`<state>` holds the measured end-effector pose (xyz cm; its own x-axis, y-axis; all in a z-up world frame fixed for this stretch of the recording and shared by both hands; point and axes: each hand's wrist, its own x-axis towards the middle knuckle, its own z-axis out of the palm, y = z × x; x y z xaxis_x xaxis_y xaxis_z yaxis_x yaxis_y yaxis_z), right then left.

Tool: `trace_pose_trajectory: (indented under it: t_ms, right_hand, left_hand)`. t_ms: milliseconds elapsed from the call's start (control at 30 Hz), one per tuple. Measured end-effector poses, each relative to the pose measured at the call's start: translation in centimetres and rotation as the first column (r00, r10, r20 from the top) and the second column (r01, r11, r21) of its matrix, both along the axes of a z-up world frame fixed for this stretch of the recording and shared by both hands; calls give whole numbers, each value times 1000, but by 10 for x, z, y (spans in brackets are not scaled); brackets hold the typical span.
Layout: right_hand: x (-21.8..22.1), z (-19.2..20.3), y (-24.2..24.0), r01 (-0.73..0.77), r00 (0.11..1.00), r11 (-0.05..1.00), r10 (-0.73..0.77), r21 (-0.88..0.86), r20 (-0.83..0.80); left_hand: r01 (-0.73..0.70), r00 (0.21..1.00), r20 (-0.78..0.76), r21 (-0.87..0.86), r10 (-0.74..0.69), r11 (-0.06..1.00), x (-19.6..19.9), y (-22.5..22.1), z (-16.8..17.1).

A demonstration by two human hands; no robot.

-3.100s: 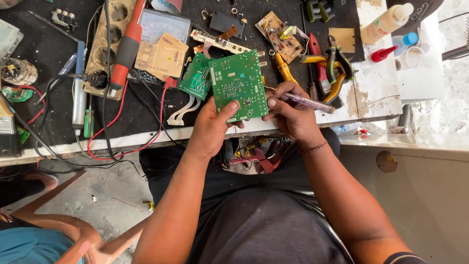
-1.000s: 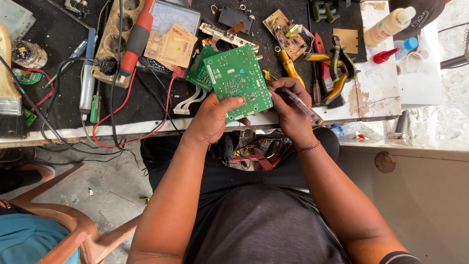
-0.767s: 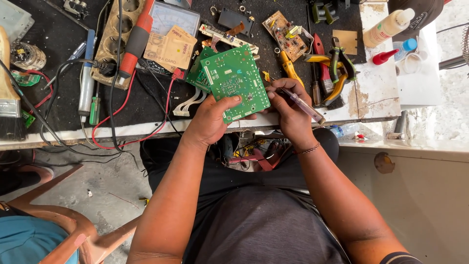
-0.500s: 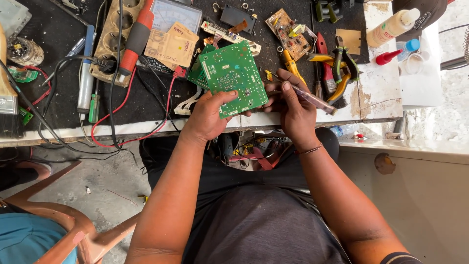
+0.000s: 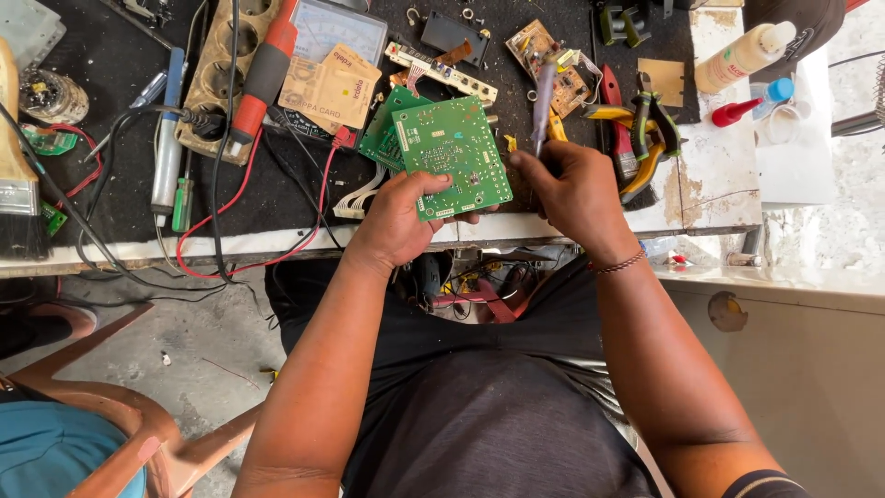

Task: The person is using a marker to label specific points on a circuit board and then using a screwdriver to probe or adjust components on the board.

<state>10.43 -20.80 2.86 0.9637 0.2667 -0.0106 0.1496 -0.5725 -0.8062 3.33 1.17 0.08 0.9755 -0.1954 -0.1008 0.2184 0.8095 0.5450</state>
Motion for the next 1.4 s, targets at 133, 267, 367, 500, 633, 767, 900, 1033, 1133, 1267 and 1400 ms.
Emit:
trace_pose_trajectory:
  t_ms: [133, 267, 367, 500, 633, 767, 900, 1033, 1133, 1267, 1400]
  right_hand:
    - [-3, -2, 0, -10, 1000, 991, 8, -132, -18]
    - [-2, -9, 1, 30, 996, 992, -39, -122, -80]
    - [-3, -12, -1, 37, 996, 995, -45, -95, -82]
    - [-5, -10, -1, 51, 995, 999, -53, -18, -83]
    - [-8, -13, -3, 30, 999, 1000, -30, -8, -25]
    - [-15, -8, -3, 8, 1000, 1000, -8, 24, 14]
    - [-19, -11, -5, 3, 999, 998, -6, 64, 47]
    - [-21, -11, -4, 0, 998, 995, -6, 103, 55]
    - [-21, -10, -3, 6, 998, 994, -13, 109, 66]
    - [-14, -14, 0, 52, 988, 987, -28, -153, 153]
    - [-4, -14, 5, 75, 996, 929, -51, -362, 76]
  left_hand:
    - [-2, 1000, -15, -2, 2, 1000, 2, 3, -8]
    - [-1, 1000, -28, -25, 0, 1000, -2, 4, 0]
    - [11, 999, -39, -39, -12, 999, -2, 5, -5]
    - [3, 999, -43, -27, -4, 1000, -1, 4, -4]
    - [-10, 997, -76, -41, 7, 999, -3, 3, -4]
    - [-24, 998, -67, -54, 21, 998, -3, 3, 0]
    - [-15, 997, -74, -36, 13, 999, 3, 7, -28]
    - [-17, 1000, -21, 22, 18, 1000, -1, 5, -9]
    - [-26, 999, -39, -6, 26, 1000, -2, 4, -7]
    - [-12, 999, -29, 8, 13, 1000, -1, 3, -13]
    - [-23, 999, -36, 9, 24, 1000, -2, 5, -14]
